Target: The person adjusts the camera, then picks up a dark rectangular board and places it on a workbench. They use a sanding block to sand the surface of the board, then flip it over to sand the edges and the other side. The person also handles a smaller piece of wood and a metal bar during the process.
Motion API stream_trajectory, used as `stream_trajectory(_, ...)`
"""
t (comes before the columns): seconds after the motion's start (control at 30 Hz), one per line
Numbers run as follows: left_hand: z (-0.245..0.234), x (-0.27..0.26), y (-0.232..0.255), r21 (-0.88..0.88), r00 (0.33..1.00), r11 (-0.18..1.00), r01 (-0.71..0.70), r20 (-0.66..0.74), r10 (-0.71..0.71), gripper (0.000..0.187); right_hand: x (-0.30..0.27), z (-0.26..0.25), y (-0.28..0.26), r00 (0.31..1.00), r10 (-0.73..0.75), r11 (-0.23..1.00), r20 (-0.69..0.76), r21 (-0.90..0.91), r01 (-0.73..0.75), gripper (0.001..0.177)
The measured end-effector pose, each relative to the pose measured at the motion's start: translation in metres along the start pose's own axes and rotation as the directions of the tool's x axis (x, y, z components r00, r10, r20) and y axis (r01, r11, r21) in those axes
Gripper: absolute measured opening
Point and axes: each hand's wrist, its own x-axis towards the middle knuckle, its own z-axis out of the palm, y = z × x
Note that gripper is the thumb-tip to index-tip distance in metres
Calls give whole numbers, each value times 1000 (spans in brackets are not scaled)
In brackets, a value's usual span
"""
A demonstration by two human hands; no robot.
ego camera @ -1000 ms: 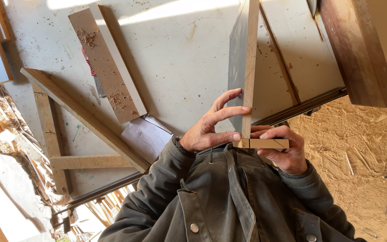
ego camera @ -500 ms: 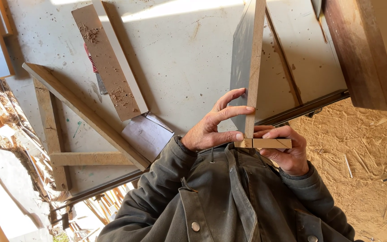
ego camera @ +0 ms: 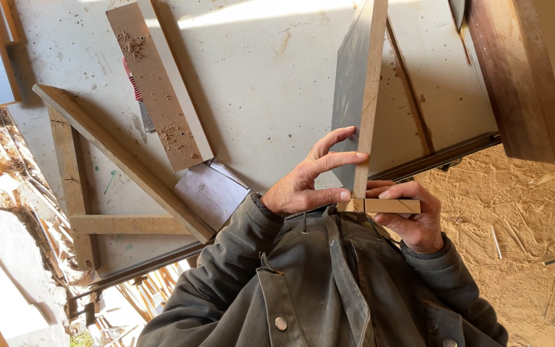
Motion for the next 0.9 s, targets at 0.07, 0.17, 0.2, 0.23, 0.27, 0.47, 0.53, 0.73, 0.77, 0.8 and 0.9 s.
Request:
stream_trajectory(0.07, 0, 0, -1, -2, 1000, 1000, -1, -1, 1, 59, 0, 2, -2, 1000, 16, 1000, -5, 21, -16, 31)
stream_trajectory(0.17, 1, -1, 1, -4, 1000, 1000, -4, -1, 4, 58, 2, 4, -7, 1000, 27, 999, -6, 27, -27, 30)
stream_trajectory(0.2, 0, -1, 2, -1, 1000, 1000, -11, -1, 11, 57, 4, 5, -9, 1000, 18, 1000, 1, 10, -18, 30)
stream_trajectory(0.23, 0, -1, 3, 1, 1000, 1000, -14, -2, 14, 57, 2, 1, -10, 1000, 16, 1000, 3, 9, -16, 30)
stream_trajectory(0.27, -2, -2, 4, 12, 1000, 1000, -9, -3, 9, 54, 0, -1, -10, 999, 36, 999, 21, 15, -36, 31)
stream_trajectory(0.47, 2, -3, 17, 219, 997, 976, -16, -70, 33, 51, 12, 16, -58, 961, 96, 959, 259, -283, -20, 38)
stream_trajectory(0.53, 5, -3, 19, 344, 991, 939, -23, -112, 66, 54, 19, 33, -61, 928, 44, 910, 369, -399, 116, 38)
stream_trajectory(0.73, 21, 6, 22, 735, 984, 674, -71, -59, 169, 70, 14, 48, 59, 771, 602, 551, 207, -807, -213, 25)
stream_trajectory(0.77, 24, 7, 28, 771, 987, 635, -47, -61, 147, 73, 24, 58, 67, 856, 415, 741, 309, -661, -120, 41)
stream_trajectory(0.8, 28, 7, 35, 801, 991, 599, -20, -64, 120, 77, 30, 70, 73, 907, 207, 880, 367, -476, -8, 59)
stream_trajectory(0.9, 49, 5, 21, 811, 988, 584, 33, -116, 106, 79, 61, 104, 111, 896, 439, 759, 60, -558, -335, 42)
